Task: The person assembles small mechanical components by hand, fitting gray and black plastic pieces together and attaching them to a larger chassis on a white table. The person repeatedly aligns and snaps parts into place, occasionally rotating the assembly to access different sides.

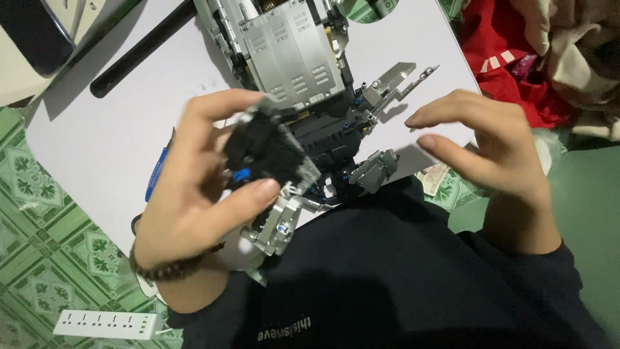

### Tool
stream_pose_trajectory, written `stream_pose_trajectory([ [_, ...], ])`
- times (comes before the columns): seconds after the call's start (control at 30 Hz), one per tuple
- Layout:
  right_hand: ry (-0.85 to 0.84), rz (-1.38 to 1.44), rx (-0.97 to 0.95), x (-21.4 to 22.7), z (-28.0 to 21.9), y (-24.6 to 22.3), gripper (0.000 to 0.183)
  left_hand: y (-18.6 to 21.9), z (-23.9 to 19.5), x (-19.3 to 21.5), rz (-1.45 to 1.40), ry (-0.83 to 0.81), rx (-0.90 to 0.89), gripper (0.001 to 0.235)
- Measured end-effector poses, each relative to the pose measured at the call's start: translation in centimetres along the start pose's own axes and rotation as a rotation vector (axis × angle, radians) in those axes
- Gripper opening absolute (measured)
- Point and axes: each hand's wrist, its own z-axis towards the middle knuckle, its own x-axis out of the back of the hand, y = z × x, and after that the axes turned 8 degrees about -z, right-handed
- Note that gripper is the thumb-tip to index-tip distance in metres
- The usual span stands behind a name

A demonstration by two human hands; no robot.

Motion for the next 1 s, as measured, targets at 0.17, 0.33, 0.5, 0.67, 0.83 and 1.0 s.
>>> stream_pose_trajectory([
  [0.17, 0.139, -0.286, 0.428, -1.8, 1.0, -0.8, 0.035, -3.0, 1.2, -1.7, -0.202, -0.207, 0.087, 0.045],
  [0.33, 0.105, -0.328, 0.67, -4.0, 2.7, -3.2, 0.012, -5.1, -0.7, -4.2, -0.38, -0.273, 0.292, 0.051],
  [0.5, -0.108, 0.001, 0.637, -4.5, 1.9, -3.7, 0.01, -6.1, -3.8, -5.7, -0.491, -0.223, 0.682, 0.059],
  [0.67, -0.229, 0.236, 0.285, -5.0, -0.3, -3.7, 0.017, -7.7, -7.8, -5.8, -0.235, -0.139, 0.193, 0.065],
  [0.83, -0.291, 0.334, -0.005, -6.4, -1.6, -3.9, 0.021, -8.6, -9.0, -8.2, -0.307, 0.16, 0.404, 0.075],
  [1.0, -0.216, -0.01, 0.051, -6.1, -2.3, -3.7, 0.032, -8.9, -8.2, -9.4, -0.308, 0.563, 0.712, 0.057],
])
